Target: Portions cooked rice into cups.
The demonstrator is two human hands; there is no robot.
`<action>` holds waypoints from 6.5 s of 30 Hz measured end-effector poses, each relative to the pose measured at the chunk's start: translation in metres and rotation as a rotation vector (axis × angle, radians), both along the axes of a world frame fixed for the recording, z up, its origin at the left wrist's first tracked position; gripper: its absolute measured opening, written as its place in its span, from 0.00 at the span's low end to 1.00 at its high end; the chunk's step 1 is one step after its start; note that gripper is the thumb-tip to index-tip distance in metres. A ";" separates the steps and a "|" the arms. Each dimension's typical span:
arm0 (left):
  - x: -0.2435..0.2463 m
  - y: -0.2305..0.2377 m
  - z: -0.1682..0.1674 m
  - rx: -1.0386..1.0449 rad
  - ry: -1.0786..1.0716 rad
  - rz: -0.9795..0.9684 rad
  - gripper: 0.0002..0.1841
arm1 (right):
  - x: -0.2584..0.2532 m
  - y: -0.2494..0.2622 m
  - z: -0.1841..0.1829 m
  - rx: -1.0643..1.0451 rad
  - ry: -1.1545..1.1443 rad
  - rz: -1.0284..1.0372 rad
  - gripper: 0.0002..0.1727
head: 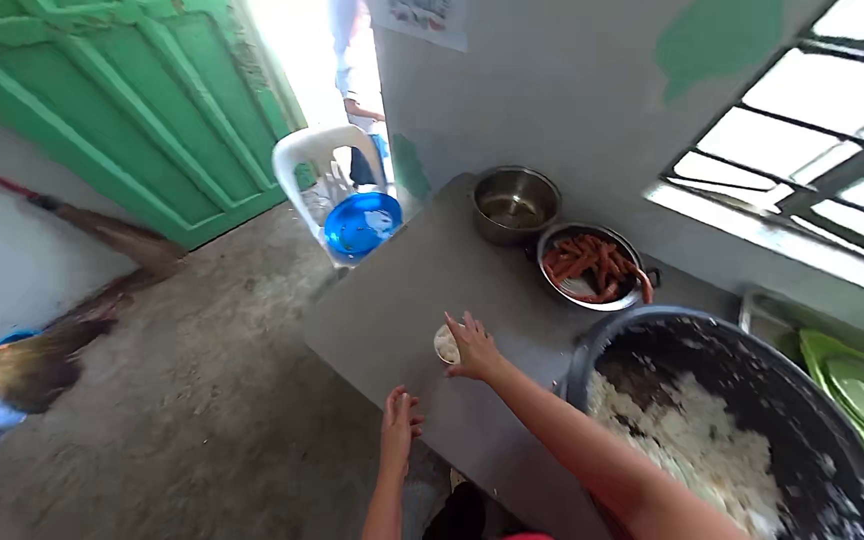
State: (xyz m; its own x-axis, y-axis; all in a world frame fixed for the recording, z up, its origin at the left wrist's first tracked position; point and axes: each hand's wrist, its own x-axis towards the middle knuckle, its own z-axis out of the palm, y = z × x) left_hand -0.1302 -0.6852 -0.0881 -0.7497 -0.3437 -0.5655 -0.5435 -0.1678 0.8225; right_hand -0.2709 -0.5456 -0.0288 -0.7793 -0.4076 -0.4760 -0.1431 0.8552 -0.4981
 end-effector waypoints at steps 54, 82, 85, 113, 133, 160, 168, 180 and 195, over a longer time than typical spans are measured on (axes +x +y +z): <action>0.242 0.514 -0.002 -0.063 1.139 -1.080 0.54 | 0.480 0.506 0.075 -0.143 0.741 -0.890 0.11; 0.076 0.218 0.079 0.977 0.449 -0.158 0.43 | 0.378 0.414 0.047 -0.006 0.601 -0.817 0.13; 0.039 0.195 0.070 0.942 0.441 -0.132 0.42 | 0.319 0.376 0.050 -0.004 0.255 -0.684 0.15; -0.042 0.205 0.069 0.957 0.268 -0.358 0.47 | 0.393 0.366 -0.054 0.497 0.070 -1.402 0.14; -0.042 0.165 0.055 0.928 0.337 -0.237 0.46 | 0.365 0.386 -0.050 0.309 -0.336 -1.219 0.32; -0.036 0.219 0.024 1.034 0.369 -0.085 0.48 | 0.201 0.306 -0.017 0.463 -0.618 -0.543 0.52; -0.036 0.220 0.015 1.022 0.447 -0.094 0.47 | 0.144 0.269 -0.013 0.016 -0.397 -0.871 0.31; -0.022 0.229 -0.008 0.969 0.606 0.031 0.40 | 0.117 0.232 -0.047 -0.102 -0.506 -0.605 0.33; -0.026 0.231 -0.007 0.988 0.719 -0.019 0.39 | 0.130 0.242 -0.068 -0.305 -0.430 -0.426 0.32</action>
